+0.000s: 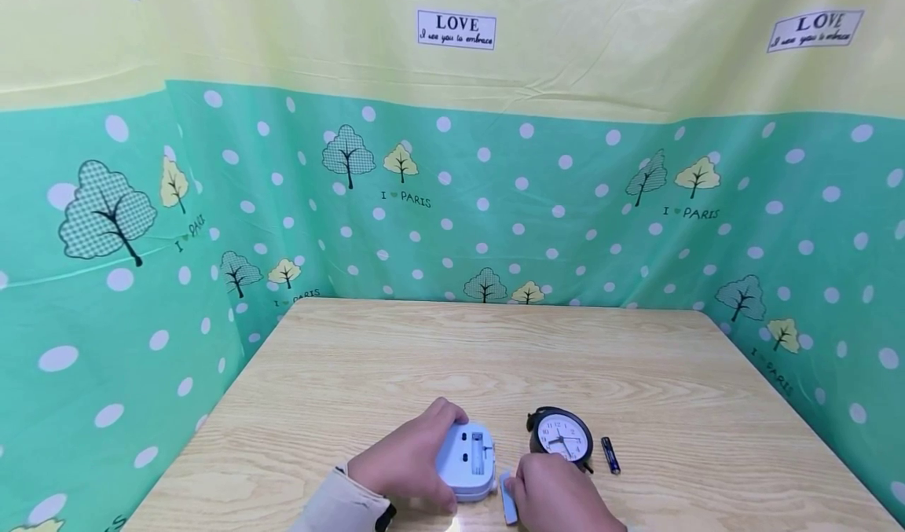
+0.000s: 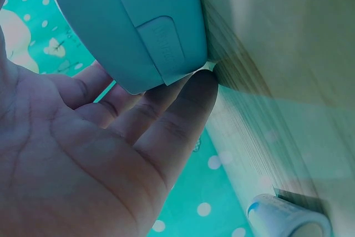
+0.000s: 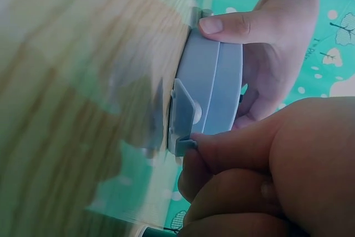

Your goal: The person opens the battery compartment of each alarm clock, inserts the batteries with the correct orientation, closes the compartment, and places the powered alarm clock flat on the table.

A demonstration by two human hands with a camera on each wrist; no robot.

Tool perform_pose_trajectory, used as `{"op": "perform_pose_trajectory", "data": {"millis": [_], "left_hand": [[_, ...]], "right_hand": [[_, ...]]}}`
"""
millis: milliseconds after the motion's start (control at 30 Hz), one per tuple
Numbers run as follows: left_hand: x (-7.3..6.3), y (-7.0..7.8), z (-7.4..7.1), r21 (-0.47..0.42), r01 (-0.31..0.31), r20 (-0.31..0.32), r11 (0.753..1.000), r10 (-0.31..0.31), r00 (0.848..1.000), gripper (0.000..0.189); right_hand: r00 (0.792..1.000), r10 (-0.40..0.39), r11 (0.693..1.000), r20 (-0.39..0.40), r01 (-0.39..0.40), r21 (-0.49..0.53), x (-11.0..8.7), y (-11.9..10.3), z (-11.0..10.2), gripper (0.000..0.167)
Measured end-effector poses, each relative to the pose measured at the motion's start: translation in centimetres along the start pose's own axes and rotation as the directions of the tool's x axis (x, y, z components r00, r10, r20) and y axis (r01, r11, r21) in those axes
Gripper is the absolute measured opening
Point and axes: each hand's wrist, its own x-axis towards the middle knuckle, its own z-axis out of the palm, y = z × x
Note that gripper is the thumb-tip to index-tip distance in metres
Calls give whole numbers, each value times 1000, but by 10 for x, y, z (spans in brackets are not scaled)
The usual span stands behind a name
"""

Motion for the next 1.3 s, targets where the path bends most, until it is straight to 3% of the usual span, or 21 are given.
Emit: {"op": "perform_pose_trajectory", "data": {"millis": [467,1300], "left_hand": [[1,-3,2,7,-11,-3,1000,11,1000,99],[1,-2,2,-3,4,1,1000,-4,1000,100]], "right_hand": [[999,36,999,40,-36,-3,3,1,4,28],[998,25,1000,61,-25,1,3,3,3,23]]}}
